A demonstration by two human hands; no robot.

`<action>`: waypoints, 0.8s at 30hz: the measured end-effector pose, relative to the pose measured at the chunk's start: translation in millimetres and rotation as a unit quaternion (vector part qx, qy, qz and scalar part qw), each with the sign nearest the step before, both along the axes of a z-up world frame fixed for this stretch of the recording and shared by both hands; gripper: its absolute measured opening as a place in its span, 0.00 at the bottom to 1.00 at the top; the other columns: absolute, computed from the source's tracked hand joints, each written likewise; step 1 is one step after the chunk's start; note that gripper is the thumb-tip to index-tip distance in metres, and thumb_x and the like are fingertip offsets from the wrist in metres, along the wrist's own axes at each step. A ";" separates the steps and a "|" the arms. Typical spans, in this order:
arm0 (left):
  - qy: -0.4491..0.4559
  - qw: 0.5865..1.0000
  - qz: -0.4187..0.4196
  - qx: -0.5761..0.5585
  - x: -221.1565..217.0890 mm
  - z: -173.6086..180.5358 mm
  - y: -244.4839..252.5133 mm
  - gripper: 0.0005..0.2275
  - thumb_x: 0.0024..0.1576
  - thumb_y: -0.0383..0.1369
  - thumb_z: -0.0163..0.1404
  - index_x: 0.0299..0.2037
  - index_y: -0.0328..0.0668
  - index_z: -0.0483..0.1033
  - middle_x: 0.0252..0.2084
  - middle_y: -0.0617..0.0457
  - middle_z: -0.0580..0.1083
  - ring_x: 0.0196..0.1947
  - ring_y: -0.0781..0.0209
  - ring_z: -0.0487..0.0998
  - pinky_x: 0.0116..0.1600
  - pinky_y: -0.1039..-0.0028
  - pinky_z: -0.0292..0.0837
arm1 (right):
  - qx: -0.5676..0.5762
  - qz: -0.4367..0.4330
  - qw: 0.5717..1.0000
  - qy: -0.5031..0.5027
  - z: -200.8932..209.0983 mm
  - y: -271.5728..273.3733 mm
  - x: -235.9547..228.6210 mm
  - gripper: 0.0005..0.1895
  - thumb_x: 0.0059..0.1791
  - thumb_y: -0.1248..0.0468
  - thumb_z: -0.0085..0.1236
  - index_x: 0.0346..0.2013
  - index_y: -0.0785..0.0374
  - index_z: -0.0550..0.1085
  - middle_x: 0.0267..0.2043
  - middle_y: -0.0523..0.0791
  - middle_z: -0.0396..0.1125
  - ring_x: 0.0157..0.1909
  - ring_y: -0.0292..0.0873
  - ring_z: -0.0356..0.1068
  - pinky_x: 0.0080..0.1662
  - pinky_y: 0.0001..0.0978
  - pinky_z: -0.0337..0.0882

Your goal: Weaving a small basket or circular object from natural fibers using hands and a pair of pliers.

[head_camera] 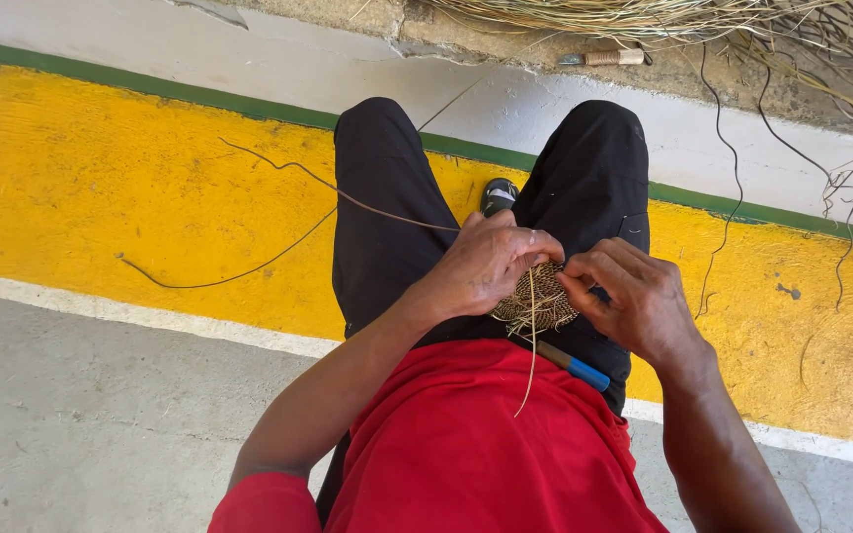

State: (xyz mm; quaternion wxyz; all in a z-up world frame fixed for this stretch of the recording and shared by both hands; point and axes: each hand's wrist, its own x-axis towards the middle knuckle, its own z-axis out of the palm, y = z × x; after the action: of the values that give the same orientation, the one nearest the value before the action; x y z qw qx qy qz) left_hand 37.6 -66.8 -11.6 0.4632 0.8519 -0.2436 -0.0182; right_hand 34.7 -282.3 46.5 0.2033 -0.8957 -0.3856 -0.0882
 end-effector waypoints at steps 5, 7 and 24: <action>-0.026 1.000 0.004 0.000 -3.5 -0.7 -0.8 0.11 0.58 0.26 0.52 0.47 0.54 0.81 0.33 0.60 0.78 0.37 0.61 0.71 0.50 0.64 0.61 | -0.034 -0.003 0.999 -0.024 0.3 7.9 -4.9 0.09 0.44 0.68 0.70 0.29 0.61 0.75 0.27 0.41 0.68 0.30 0.38 0.71 0.32 0.34 0.72; -0.038 0.999 0.006 0.000 -4.1 -2.3 -1.6 0.11 0.57 0.26 0.52 0.47 0.53 0.81 0.33 0.60 0.78 0.37 0.61 0.71 0.50 0.64 0.61 | -0.044 -0.012 0.998 -0.032 0.8 10.4 -5.6 0.09 0.45 0.69 0.70 0.29 0.61 0.74 0.27 0.41 0.68 0.30 0.37 0.71 0.32 0.34 0.72; -0.070 0.993 -0.006 -0.100 -16.4 -4.1 5.6 0.10 0.61 0.27 0.53 0.47 0.56 0.83 0.37 0.60 0.69 0.43 0.62 0.70 0.55 0.67 0.63 | 0.215 0.052 0.837 0.501 -78.8 -33.5 45.9 0.05 0.54 0.72 0.51 0.42 0.66 0.74 0.36 0.37 0.66 0.37 0.29 0.62 0.39 0.23 0.66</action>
State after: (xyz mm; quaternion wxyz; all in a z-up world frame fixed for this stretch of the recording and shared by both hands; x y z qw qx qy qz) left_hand 21.2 -61.2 -15.7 0.5277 0.7990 -0.2815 0.0627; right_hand 80.6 -315.8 -32.3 0.5604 -0.7296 -0.2485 0.3031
